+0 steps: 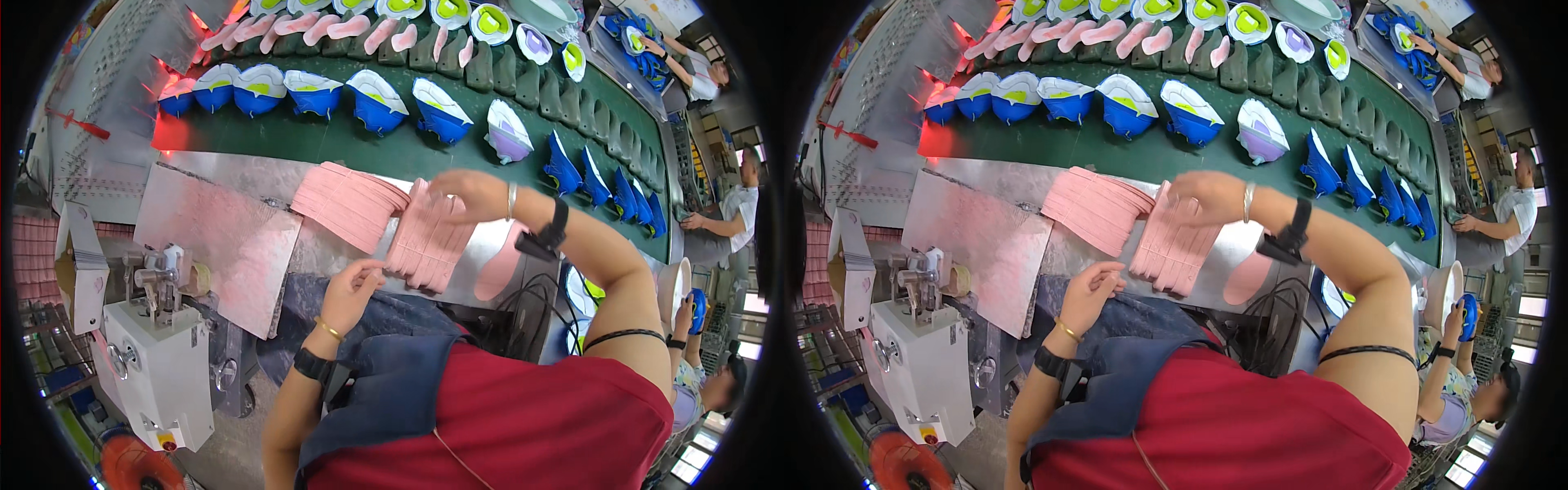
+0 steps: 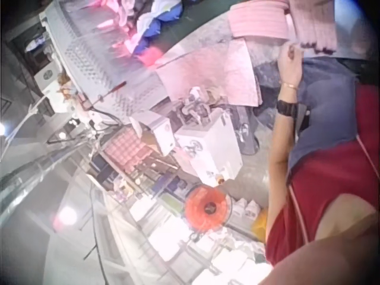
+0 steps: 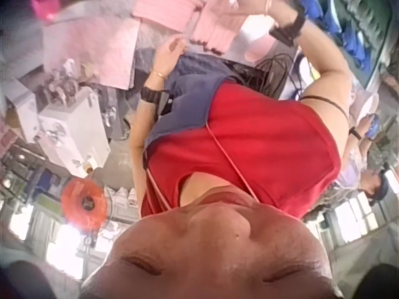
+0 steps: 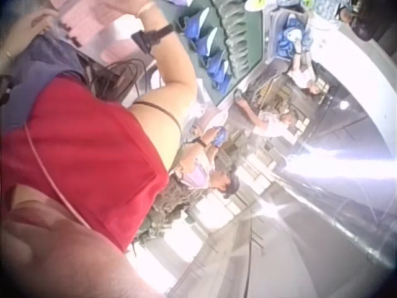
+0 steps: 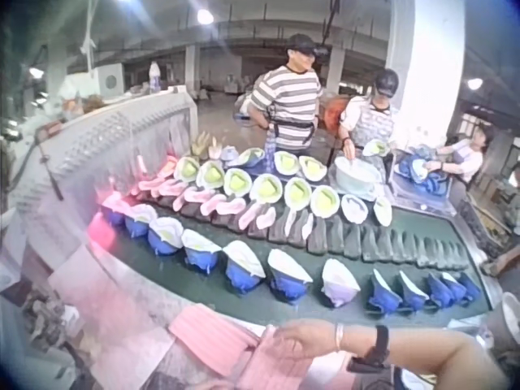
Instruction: Applying adhesive to shoe soles using an industrial gluing machine in a factory setting.
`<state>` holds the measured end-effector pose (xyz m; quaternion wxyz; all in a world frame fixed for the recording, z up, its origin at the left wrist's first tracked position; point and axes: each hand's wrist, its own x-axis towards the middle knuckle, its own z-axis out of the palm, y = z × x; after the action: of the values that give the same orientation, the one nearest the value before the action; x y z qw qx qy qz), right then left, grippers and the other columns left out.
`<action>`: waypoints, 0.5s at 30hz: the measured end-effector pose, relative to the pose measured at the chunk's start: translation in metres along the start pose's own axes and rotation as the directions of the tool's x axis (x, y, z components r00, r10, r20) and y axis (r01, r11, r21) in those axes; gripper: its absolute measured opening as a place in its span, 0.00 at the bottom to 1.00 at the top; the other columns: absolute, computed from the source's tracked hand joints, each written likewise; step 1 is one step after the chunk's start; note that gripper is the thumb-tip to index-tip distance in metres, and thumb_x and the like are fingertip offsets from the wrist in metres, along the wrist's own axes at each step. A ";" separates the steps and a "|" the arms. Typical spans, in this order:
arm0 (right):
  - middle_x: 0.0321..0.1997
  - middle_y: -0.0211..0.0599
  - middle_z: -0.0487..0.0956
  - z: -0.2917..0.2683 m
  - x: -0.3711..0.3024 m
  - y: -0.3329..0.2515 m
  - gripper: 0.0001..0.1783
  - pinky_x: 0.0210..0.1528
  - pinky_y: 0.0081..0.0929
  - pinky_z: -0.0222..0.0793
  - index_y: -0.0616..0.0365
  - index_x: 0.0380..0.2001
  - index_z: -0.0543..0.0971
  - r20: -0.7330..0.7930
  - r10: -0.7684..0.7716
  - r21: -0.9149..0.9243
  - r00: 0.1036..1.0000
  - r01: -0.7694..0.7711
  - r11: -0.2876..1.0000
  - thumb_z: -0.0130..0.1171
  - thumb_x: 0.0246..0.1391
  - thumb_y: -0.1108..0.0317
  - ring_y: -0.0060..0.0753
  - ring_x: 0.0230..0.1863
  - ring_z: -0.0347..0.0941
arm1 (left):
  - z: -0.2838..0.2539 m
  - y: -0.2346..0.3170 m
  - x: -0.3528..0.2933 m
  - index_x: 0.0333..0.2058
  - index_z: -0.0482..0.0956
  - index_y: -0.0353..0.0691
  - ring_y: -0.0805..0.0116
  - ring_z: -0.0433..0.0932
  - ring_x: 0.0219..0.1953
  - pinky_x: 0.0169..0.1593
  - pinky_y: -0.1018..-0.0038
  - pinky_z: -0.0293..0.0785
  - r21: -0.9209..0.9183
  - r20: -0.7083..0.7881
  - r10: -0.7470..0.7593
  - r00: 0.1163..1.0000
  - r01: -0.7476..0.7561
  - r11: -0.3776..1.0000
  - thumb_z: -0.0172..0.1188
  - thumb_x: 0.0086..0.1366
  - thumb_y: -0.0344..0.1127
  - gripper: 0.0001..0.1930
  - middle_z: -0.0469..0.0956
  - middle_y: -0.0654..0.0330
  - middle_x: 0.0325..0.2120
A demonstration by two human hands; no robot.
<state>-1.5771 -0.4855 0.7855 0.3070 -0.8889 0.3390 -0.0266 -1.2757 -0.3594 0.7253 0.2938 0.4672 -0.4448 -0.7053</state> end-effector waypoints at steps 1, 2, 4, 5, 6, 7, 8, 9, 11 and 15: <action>0.47 0.38 0.74 0.006 -0.011 -0.010 0.23 0.56 0.39 0.64 0.52 0.47 0.75 -0.007 -0.064 -0.059 0.998 0.064 0.996 0.64 0.43 0.64 0.44 0.50 0.70 | 0.003 -0.002 0.003 0.48 0.75 0.37 0.76 0.77 0.36 0.39 0.81 0.72 0.031 0.001 -0.007 1.000 0.007 0.999 0.52 0.68 0.36 0.14 0.80 0.60 0.33; 0.47 0.38 0.74 0.013 -0.020 -0.019 0.23 0.56 0.39 0.64 0.52 0.47 0.75 0.009 -0.050 -0.066 0.999 0.051 0.997 0.64 0.43 0.64 0.44 0.50 0.70 | 0.006 -0.003 0.005 0.48 0.75 0.37 0.76 0.77 0.36 0.39 0.81 0.72 0.035 0.007 -0.004 1.000 0.003 0.999 0.52 0.68 0.36 0.14 0.80 0.60 0.33; 0.51 0.38 0.73 0.026 -0.036 -0.030 0.30 0.56 0.40 0.63 0.52 0.51 0.71 0.030 -0.052 -0.236 0.998 0.058 0.970 0.64 0.41 0.64 0.44 0.52 0.69 | 0.011 -0.004 0.010 0.48 0.75 0.37 0.69 0.77 0.42 0.46 0.75 0.73 0.262 -0.016 0.109 0.994 -0.101 0.960 0.53 0.66 0.34 0.14 0.80 0.58 0.39; 0.54 0.39 0.70 0.031 -0.042 -0.032 0.33 0.58 0.41 0.62 0.53 0.54 0.69 0.004 -0.135 -0.277 0.991 0.131 0.952 0.65 0.40 0.64 0.45 0.54 0.67 | 0.013 -0.002 0.013 0.48 0.75 0.37 0.69 0.77 0.42 0.46 0.75 0.73 0.269 -0.029 0.135 0.990 -0.123 0.955 0.53 0.66 0.34 0.14 0.80 0.58 0.39; 0.54 0.39 0.70 0.036 -0.046 -0.034 0.33 0.58 0.41 0.62 0.53 0.54 0.69 -0.004 -0.159 -0.281 0.987 0.152 0.948 0.65 0.40 0.64 0.45 0.54 0.67 | 0.016 0.000 0.017 0.50 0.74 0.38 0.63 0.75 0.47 0.50 0.71 0.70 0.470 0.058 0.348 0.936 -0.333 0.818 0.53 0.64 0.34 0.16 0.78 0.58 0.43; 0.55 0.40 0.69 0.040 -0.050 -0.036 0.33 0.59 0.41 0.61 0.53 0.54 0.69 -0.014 -0.163 -0.303 0.986 0.152 0.941 0.66 0.40 0.64 0.45 0.55 0.66 | 0.021 0.003 0.021 0.51 0.73 0.39 0.58 0.72 0.52 0.55 0.67 0.67 0.614 0.175 0.538 0.824 -0.519 0.595 0.53 0.63 0.33 0.17 0.77 0.57 0.47; 0.56 0.40 0.69 0.044 -0.054 -0.037 0.34 0.60 0.41 0.59 0.53 0.54 0.69 0.000 -0.149 -0.319 0.989 0.141 0.937 0.66 0.40 0.64 0.46 0.56 0.65 | 0.027 0.005 0.025 0.51 0.73 0.39 0.58 0.72 0.52 0.55 0.67 0.67 0.630 0.177 0.515 0.839 -0.499 0.596 0.53 0.63 0.33 0.17 0.77 0.57 0.47; 0.58 0.40 0.68 0.047 -0.057 -0.037 0.36 0.62 0.41 0.57 0.53 0.54 0.68 -0.007 -0.114 -0.320 0.993 0.106 0.941 0.67 0.39 0.62 0.46 0.59 0.63 | 0.035 0.007 0.030 0.52 0.73 0.40 0.58 0.69 0.54 0.57 0.65 0.64 0.677 0.227 0.522 0.822 -0.519 0.522 0.52 0.62 0.34 0.18 0.74 0.58 0.50; 0.58 0.39 0.67 0.050 -0.062 -0.036 0.36 0.63 0.41 0.57 0.53 0.55 0.67 0.010 -0.144 -0.347 0.989 0.139 0.928 0.68 0.39 0.62 0.45 0.60 0.63 | 0.050 0.010 0.035 0.53 0.72 0.42 0.57 0.65 0.57 0.60 0.64 0.60 0.720 0.273 0.530 0.803 -0.536 0.441 0.51 0.61 0.35 0.20 0.72 0.60 0.53; 0.59 0.37 0.66 0.053 -0.067 -0.034 0.37 0.65 0.41 0.55 0.52 0.54 0.67 0.098 -0.072 -0.399 0.993 0.106 0.911 0.68 0.37 0.62 0.43 0.61 0.62 | 0.063 0.007 0.040 0.60 0.64 0.45 0.61 0.56 0.65 0.65 0.60 0.50 0.829 0.374 0.384 0.844 -0.490 0.270 0.48 0.64 0.39 0.24 0.61 0.63 0.62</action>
<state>-1.5948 -0.3965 0.7721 0.1290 -0.9479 0.2837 0.0661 -1.3496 -0.3735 0.7260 0.1539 0.3727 -0.8762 -0.2639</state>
